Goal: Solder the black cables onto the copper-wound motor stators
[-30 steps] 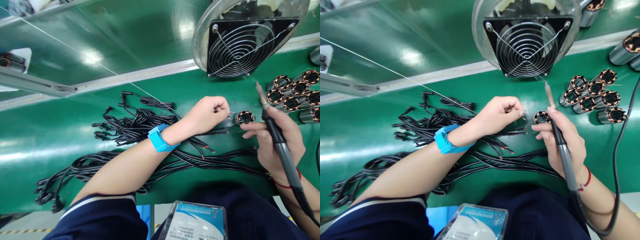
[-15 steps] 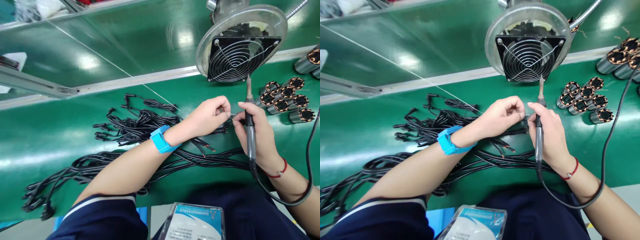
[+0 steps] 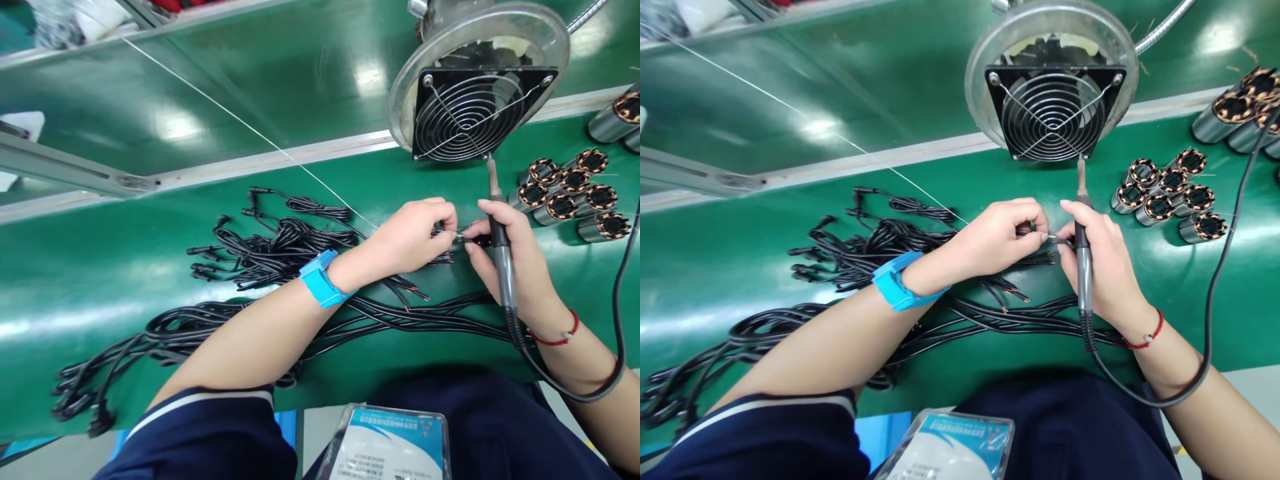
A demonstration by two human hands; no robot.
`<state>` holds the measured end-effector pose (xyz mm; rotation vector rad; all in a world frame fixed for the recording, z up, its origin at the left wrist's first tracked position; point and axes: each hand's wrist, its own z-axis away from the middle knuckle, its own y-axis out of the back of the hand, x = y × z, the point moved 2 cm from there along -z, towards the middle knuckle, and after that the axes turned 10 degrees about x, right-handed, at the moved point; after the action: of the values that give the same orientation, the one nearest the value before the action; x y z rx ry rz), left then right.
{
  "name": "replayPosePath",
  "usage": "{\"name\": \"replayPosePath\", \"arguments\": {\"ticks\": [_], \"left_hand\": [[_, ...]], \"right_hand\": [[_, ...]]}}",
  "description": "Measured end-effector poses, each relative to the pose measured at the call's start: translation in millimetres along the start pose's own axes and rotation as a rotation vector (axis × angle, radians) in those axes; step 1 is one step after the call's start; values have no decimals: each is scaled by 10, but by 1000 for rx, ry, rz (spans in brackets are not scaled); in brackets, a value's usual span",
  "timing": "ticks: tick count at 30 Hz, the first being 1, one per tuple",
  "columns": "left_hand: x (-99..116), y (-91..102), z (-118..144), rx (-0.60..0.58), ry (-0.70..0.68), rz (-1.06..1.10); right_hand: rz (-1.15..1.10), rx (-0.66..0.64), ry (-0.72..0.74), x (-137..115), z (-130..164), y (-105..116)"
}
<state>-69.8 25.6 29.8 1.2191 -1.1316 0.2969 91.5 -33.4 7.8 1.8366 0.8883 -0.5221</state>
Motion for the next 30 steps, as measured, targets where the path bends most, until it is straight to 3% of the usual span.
{"name": "replayPosePath", "arguments": {"ticks": [3,10,17,23,30], "left_hand": [[-35,-2,-14,11,43,17],[-92,-30,-30,2,129,152],[-92,-65,-30,0,171,156],[-86,-72,-34,35,185,145],[-95,-74,-27,56,162,133]], "right_hand": [[62,-10,25,24,-16,-10],[57,113,39,74,-51,-40],[38,188,79,-165,161,260],[-81,294,180,-92,401,338],[-70,247,206,-90,409,317]]}}
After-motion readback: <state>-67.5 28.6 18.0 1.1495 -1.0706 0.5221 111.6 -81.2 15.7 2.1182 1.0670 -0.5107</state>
